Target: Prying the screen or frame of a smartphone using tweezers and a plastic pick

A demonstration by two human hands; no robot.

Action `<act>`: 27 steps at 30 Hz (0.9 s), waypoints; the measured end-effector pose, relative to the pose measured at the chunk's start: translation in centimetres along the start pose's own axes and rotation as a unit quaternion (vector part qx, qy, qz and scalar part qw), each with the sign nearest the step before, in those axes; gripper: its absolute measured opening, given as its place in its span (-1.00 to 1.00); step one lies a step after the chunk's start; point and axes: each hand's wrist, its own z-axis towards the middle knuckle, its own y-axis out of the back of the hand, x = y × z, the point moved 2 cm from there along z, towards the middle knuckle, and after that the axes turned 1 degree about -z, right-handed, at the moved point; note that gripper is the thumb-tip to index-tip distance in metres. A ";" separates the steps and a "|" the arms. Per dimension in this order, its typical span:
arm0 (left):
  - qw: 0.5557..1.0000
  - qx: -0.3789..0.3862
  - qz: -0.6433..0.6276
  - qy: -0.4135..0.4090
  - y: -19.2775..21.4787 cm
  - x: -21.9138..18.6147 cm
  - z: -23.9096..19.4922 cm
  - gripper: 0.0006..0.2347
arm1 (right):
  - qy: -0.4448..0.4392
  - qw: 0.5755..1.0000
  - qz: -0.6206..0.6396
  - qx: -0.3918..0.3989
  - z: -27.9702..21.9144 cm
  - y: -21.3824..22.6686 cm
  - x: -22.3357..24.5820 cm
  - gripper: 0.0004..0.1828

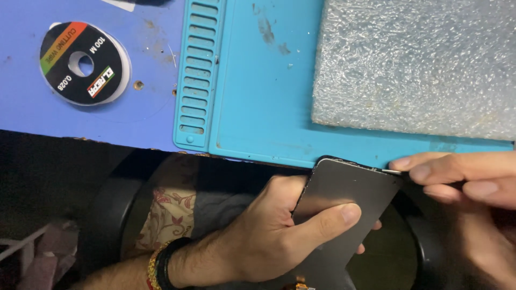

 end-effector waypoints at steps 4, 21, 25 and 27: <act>1.000 0.010 0.004 -0.028 0.0 0.4 0.0 -0.73 | -0.206 0.898 0.138 0.365 3.3 5.9 -7.8 -0.45; 0.999 0.001 0.038 -0.028 0.2 0.3 0.0 -0.74 | 0.013 0.987 0.017 0.161 0.9 3.9 -2.3 -0.76; 0.999 -0.007 0.039 -0.019 0.0 0.3 0.1 -0.75 | -0.314 0.921 0.116 0.202 2.6 3.0 -1.7 -0.46; 1.000 -0.003 0.011 -0.010 0.0 0.2 0.1 -0.73 | -0.020 0.999 0.004 0.029 0.4 0.9 1.0 -0.76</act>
